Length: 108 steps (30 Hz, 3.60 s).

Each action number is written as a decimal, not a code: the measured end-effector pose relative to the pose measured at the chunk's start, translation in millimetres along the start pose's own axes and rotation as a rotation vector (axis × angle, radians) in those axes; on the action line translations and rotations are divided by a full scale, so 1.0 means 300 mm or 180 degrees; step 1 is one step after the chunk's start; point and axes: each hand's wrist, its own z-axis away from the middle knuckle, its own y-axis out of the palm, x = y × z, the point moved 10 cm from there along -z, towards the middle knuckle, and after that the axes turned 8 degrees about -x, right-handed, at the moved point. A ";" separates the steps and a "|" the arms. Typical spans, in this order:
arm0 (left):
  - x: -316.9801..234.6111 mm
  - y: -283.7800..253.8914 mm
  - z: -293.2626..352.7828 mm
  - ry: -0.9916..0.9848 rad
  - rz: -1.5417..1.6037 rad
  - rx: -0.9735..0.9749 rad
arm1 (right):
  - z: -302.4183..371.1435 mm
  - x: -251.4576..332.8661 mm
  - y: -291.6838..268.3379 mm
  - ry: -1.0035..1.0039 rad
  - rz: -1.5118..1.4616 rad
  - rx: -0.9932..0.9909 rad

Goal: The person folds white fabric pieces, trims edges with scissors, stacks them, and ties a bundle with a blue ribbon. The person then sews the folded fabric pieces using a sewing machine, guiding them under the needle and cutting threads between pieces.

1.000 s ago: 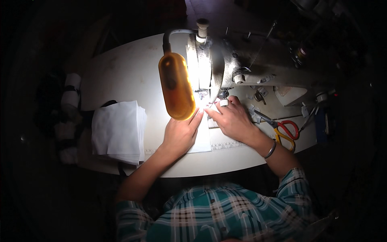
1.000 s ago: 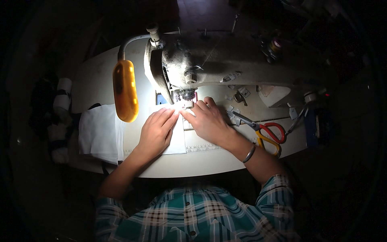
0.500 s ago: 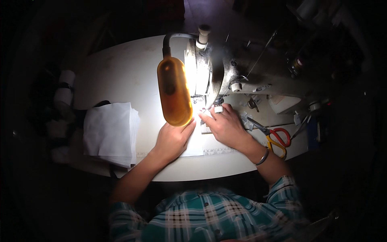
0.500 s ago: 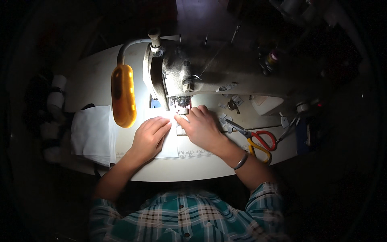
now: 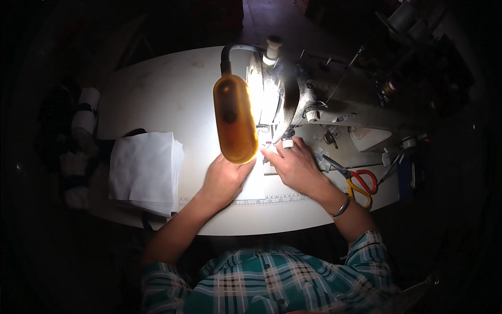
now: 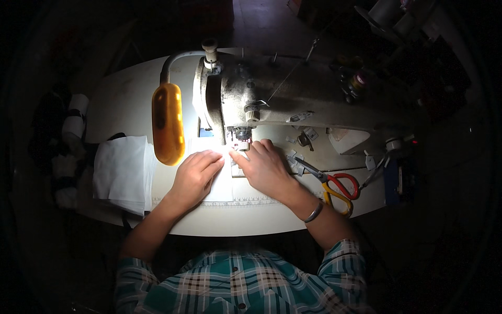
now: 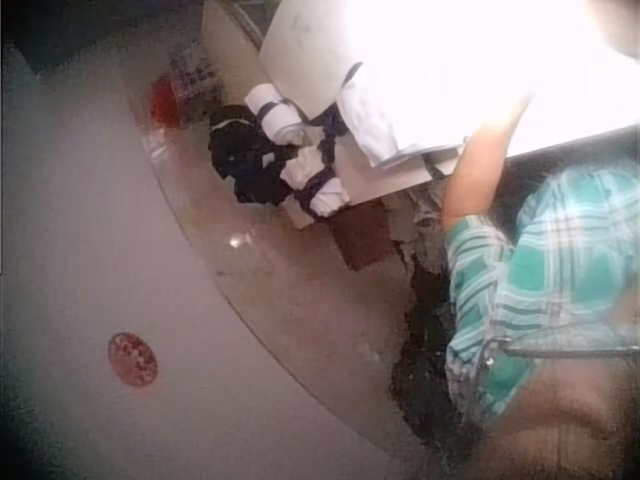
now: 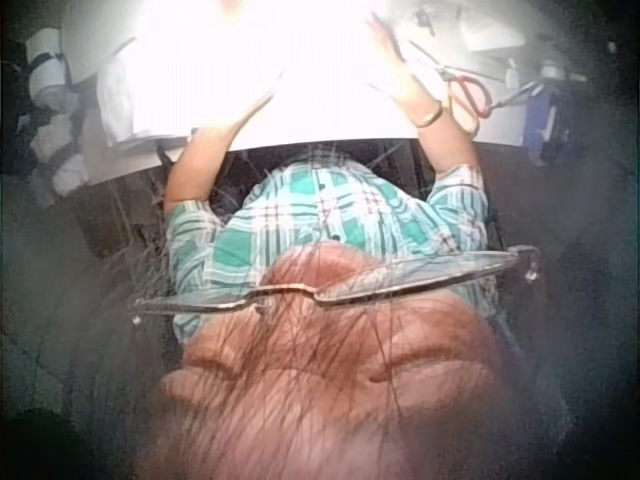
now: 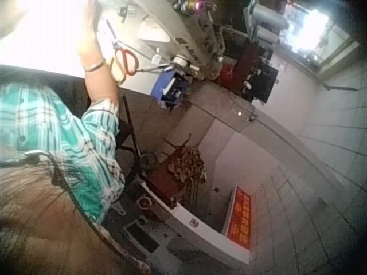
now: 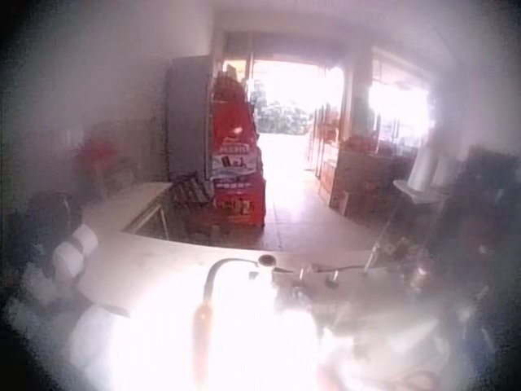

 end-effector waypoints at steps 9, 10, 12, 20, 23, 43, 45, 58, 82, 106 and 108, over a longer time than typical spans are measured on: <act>-0.054 -0.010 0.018 0.0428 0.0309 0.0148 | 0.002 0.014 -0.033 -0.0095 0.0013 -0.0343; -0.083 -0.011 0.023 0.0594 0.0383 0.0212 | 0.003 0.013 -0.034 -0.0088 0.0028 -0.0335; -0.118 -0.017 0.042 0.0716 0.0306 0.0155 | 0.009 0.017 -0.034 -0.0075 0.0059 -0.0320; -0.127 -0.024 0.041 0.0693 0.0261 0.0235 | 0.029 0.008 -0.025 -0.0177 -0.0155 -0.0247; -0.129 -0.033 0.029 0.0637 0.0184 0.0199 | 0.029 0.024 -0.034 -0.0206 -0.0233 -0.0243; -0.112 -0.019 0.027 0.0476 0.0195 0.0347 | 0.049 0.060 -0.049 -0.0407 -0.0424 -0.0218; -0.110 -0.018 0.019 0.0456 0.0157 0.0306 | 0.047 0.059 -0.055 -0.0427 -0.0423 -0.0250; -0.069 -0.002 0.009 0.0246 0.0063 0.0319 | 0.037 0.058 -0.051 -0.0425 -0.0304 -0.0365; 0.005 0.036 -0.047 0.0059 -0.0379 0.0302 | 0.015 0.009 0.005 -0.0053 0.0116 -0.0146; 0.179 0.133 -0.075 -0.0664 -0.0387 0.0187 | 0.021 0.014 -0.029 0.0013 -0.0080 -0.0120; 0.183 0.126 -0.098 -0.0486 -0.0900 0.0124 | 0.016 0.017 -0.037 0.0061 -0.0111 -0.0082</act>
